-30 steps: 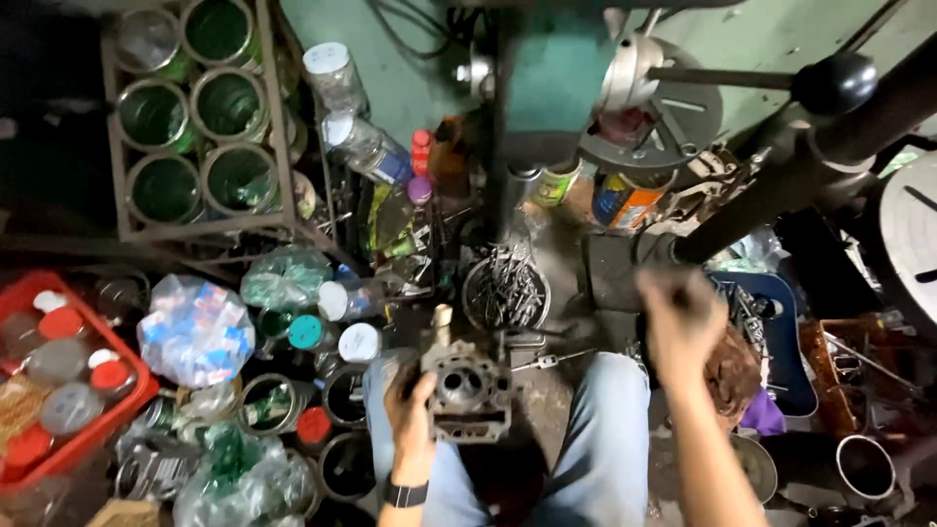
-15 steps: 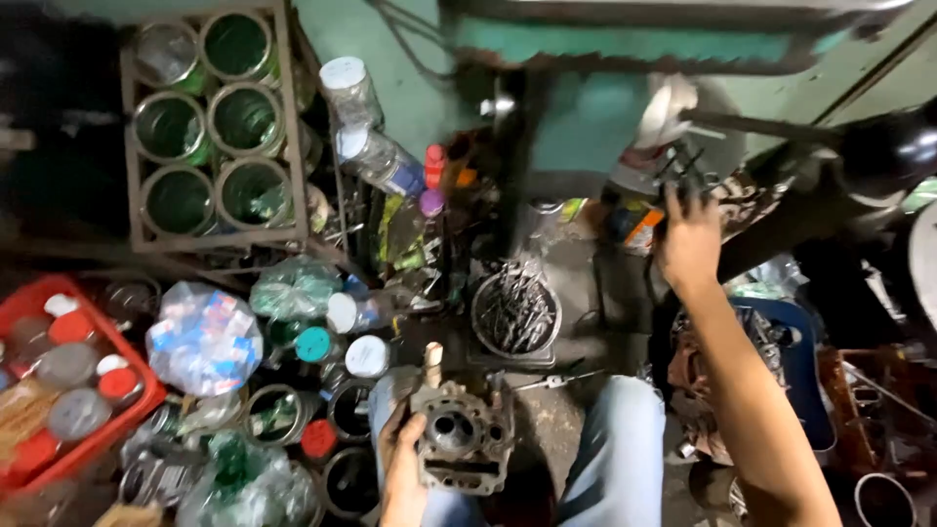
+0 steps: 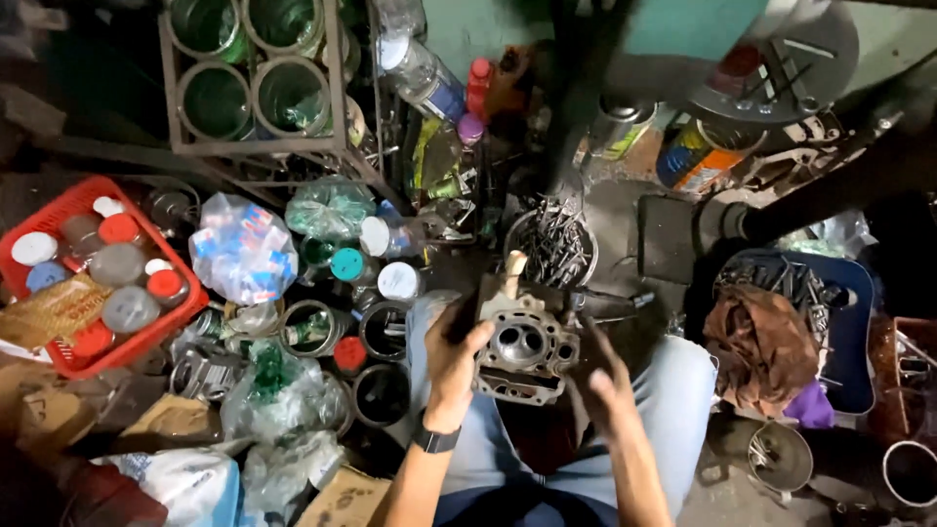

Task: The person inspects, cleans, and organizes the motorcycle engine cylinder head and parts in a workshop.

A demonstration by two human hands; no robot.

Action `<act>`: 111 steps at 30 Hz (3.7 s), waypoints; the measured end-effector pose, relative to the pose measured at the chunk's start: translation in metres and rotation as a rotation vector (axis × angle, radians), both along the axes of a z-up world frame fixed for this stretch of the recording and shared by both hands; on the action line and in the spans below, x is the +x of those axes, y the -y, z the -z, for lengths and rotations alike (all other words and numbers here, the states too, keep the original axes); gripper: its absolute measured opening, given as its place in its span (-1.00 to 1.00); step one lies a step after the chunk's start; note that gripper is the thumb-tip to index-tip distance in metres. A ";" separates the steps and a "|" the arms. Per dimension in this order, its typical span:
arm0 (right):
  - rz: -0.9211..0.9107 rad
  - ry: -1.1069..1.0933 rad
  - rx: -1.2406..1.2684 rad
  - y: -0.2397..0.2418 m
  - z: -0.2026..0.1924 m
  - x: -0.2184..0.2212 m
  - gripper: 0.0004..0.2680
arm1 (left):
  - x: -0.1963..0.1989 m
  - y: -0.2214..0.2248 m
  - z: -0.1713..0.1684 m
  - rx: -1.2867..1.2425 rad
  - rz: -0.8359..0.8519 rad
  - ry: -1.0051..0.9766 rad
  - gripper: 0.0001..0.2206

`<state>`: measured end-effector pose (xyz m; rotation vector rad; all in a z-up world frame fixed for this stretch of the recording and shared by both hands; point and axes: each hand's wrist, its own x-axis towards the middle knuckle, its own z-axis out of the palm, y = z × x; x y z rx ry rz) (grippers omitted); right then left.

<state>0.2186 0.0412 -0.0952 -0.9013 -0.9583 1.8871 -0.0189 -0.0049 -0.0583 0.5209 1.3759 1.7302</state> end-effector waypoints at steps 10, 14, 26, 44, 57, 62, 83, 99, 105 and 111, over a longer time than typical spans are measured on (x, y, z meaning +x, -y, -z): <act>-0.003 -0.256 -0.146 -0.013 0.016 -0.021 -0.29 | 0.004 -0.042 -0.093 -0.100 0.314 -0.513 -0.42; 0.210 -0.460 -0.419 -0.005 0.007 -0.035 -0.47 | 0.007 -0.032 -0.052 -0.078 0.205 -0.462 -0.24; 0.408 -0.444 -0.458 0.002 0.004 -0.054 -0.58 | 0.055 -0.004 0.141 0.164 0.225 0.444 -0.61; 0.573 0.974 0.501 -0.069 0.097 0.225 -0.88 | 0.023 -0.012 0.016 0.185 -0.318 0.553 -0.51; 0.875 1.847 0.038 -0.212 0.341 0.439 -0.49 | 0.017 0.036 -0.051 0.122 -0.441 0.662 -0.60; 0.667 1.848 -0.134 -0.229 0.349 0.463 -0.49 | 0.023 0.050 -0.047 0.186 -0.421 0.684 -0.64; 0.388 0.892 0.653 -0.163 -0.152 0.203 -0.89 | 0.020 0.009 0.016 0.145 -0.202 0.347 -0.51; 0.417 0.458 0.801 -0.037 -0.114 0.000 -0.84 | -0.023 0.015 -0.059 0.297 -0.242 -0.001 -0.60; -0.065 0.552 0.887 0.028 -0.169 -0.077 -0.75 | -0.012 0.021 -0.081 0.236 -0.192 -0.260 -0.37; -0.169 0.450 0.487 0.039 -0.180 -0.085 -0.73 | 0.014 0.017 -0.110 0.284 -0.178 -0.436 -0.24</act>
